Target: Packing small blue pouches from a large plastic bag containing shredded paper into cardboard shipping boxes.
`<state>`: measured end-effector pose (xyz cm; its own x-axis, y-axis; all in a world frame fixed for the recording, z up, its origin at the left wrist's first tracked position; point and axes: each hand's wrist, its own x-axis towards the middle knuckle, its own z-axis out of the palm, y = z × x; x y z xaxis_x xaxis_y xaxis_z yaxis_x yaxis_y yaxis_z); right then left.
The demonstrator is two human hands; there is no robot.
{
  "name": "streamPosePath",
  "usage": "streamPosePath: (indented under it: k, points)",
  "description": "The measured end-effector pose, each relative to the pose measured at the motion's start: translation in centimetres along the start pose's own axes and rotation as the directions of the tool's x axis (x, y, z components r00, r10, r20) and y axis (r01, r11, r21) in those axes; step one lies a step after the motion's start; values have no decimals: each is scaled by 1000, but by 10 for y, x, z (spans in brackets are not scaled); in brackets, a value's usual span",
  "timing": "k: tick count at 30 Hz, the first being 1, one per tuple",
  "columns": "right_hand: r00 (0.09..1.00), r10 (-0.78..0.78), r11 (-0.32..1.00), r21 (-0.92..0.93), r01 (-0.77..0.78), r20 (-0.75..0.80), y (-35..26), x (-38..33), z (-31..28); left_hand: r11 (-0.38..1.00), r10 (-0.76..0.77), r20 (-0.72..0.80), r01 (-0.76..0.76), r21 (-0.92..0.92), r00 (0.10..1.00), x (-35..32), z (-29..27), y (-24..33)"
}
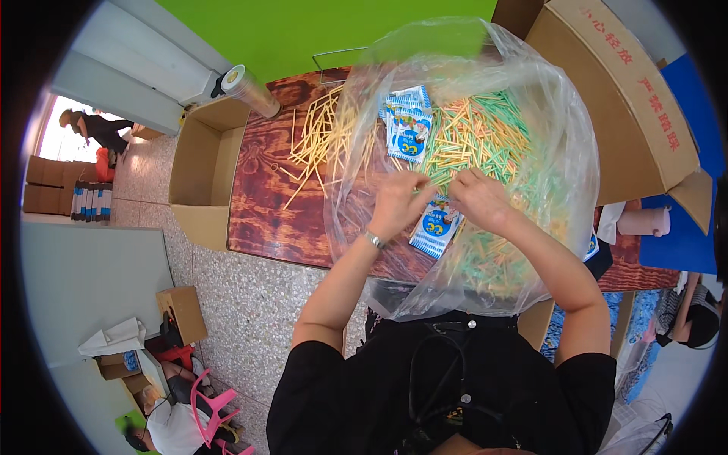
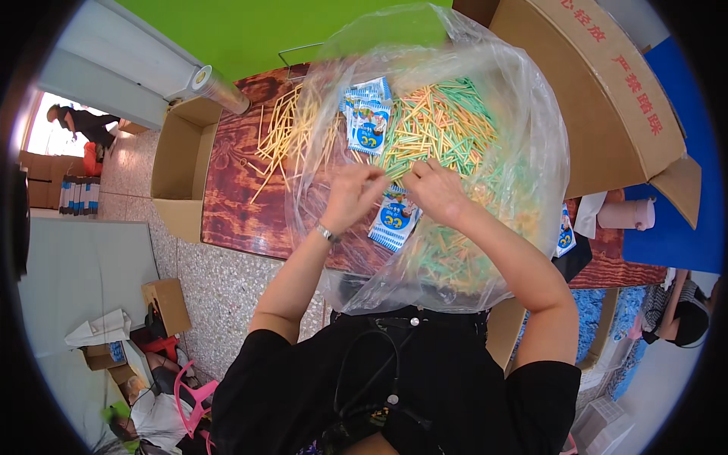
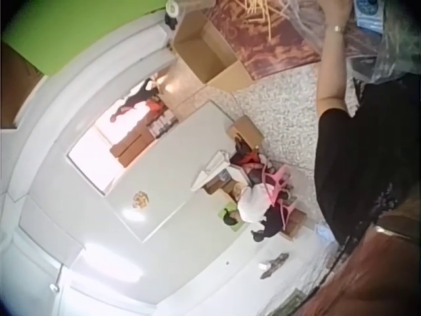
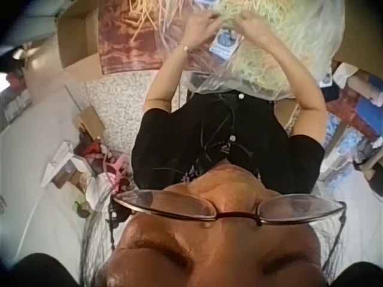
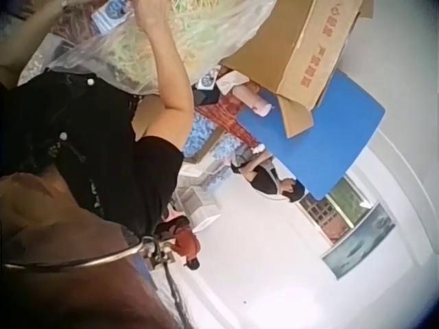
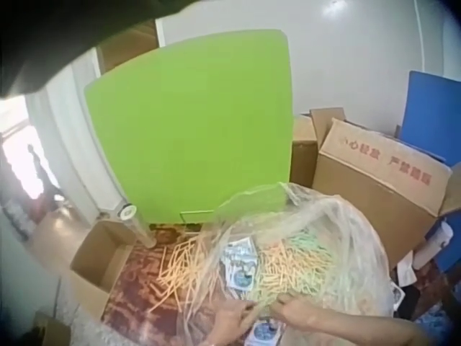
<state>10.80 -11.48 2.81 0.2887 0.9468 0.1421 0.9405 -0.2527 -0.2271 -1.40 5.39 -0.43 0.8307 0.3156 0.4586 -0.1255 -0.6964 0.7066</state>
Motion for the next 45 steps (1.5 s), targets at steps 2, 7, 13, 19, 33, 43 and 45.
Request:
streamPosePath:
  k: [2,7,13,19,33,43,45]
  points:
    - [1000,-23,986,165,21,6,4,3,-10,997,-73,85,75,-19,994,-16,-1,10]
    - [988,127,833,532,-154,87,10,8,-17,927,-306,256,349,-140,917,-21,7,3]
    - [993,113,805,582,-111,33,16,12,-24,719,-369,376,517,-464,850,-12,17,4]
    - [991,6,811,579,-82,132,25,23,-49,833,-429,261,490,-255,865,8,17,11]
    - [848,503,856,44,-516,166,247,44,-16,756,-460,221,509,-412,860,1,24,6]
    - [755,615,778,-21,-627,229,222,17,-28,823,-388,254,457,-338,886,14,30,18]
    - [740,634,767,-64,-638,225,221,15,-28,822,-383,262,456,-342,886,16,31,22]
